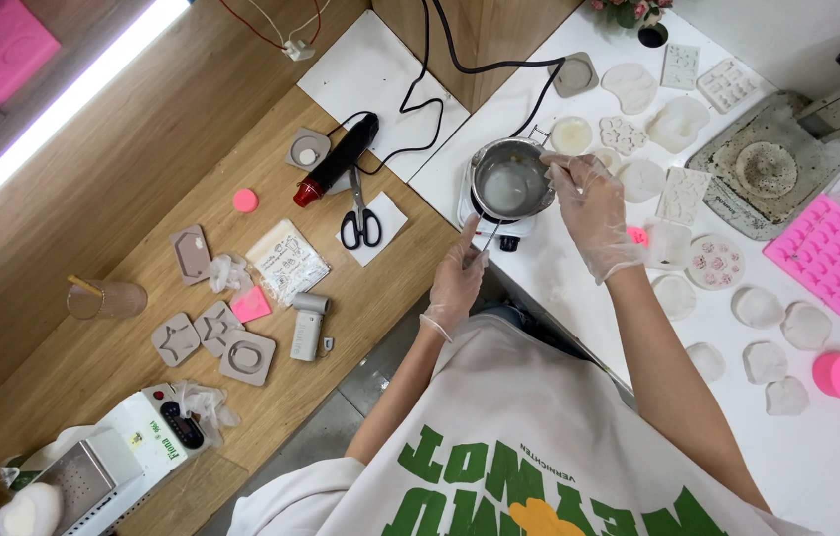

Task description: Check the temperature of melting wax using an infrared thermometer and stir the liquid wax in a pot.

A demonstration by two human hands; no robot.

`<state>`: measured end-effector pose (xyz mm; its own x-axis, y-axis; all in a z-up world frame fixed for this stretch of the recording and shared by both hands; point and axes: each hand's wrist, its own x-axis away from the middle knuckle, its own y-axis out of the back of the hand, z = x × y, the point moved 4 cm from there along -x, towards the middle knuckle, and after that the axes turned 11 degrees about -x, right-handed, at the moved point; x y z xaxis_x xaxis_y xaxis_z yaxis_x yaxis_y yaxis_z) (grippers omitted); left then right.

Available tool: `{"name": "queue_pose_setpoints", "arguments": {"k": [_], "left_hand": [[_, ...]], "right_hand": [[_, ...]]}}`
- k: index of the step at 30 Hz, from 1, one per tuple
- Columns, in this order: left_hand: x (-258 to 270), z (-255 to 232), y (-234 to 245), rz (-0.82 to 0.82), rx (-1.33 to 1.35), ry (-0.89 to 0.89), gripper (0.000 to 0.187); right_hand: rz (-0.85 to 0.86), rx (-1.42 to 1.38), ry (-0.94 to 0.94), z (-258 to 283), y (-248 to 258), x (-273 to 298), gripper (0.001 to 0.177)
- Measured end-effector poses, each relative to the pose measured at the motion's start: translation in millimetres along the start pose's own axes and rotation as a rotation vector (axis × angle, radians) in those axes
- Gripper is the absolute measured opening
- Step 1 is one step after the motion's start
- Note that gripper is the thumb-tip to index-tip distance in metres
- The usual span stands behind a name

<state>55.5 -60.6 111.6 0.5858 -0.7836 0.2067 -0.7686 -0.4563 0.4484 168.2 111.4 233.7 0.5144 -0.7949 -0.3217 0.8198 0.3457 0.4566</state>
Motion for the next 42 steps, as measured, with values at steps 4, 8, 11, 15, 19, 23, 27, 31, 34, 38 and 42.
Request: {"name": "queue_pose_setpoints", "arguments": {"k": [4, 8, 11, 15, 19, 23, 27, 31, 34, 38, 42], "left_hand": [[6, -27, 17, 0.049, -0.093, 0.101, 0.062], [-5, 3, 11, -0.019, -0.12, -0.031, 0.065], [-7, 6, 11, -0.005, -0.134, -0.033, 0.067], [-11, 14, 9, -0.002, -0.153, -0.012, 0.067], [-8, 6, 13, -0.011, -0.147, 0.018, 0.064], [-8, 6, 13, 0.014, -0.119, 0.032, 0.062], [-6, 1, 16, 0.006, -0.11, 0.026, 0.062], [-5, -5, 19, 0.005, -0.131, 0.016, 0.06], [-2, -10, 21, 0.028, -0.115, 0.031, 0.06], [-3, -9, 21, 0.019, -0.133, 0.027, 0.061], [-7, -7, 21, 0.033, -0.155, 0.024, 0.06]], "right_hand": [[0.041, 0.011, 0.038, -10, 2, 17, 0.011], [-0.042, -0.204, -0.231, -26, -2, 24, 0.019], [-0.113, -0.345, -0.447, -41, -8, 26, 0.023], [-0.173, -0.415, -0.544, -58, -14, 26, 0.022], [-0.184, -0.427, -0.519, -63, -19, 28, 0.022], [-0.182, -0.4, -0.485, -64, -19, 27, 0.022], [-0.202, -0.46, -0.476, -60, -14, 21, 0.022], [-0.18, -0.49, -0.473, -52, -15, 20, 0.021], [-0.129, -0.399, -0.469, -56, -18, 22, 0.022], [-0.139, -0.366, -0.461, -57, -20, 23, 0.022], [-0.151, -0.328, -0.405, -46, -16, 20, 0.022]]}}
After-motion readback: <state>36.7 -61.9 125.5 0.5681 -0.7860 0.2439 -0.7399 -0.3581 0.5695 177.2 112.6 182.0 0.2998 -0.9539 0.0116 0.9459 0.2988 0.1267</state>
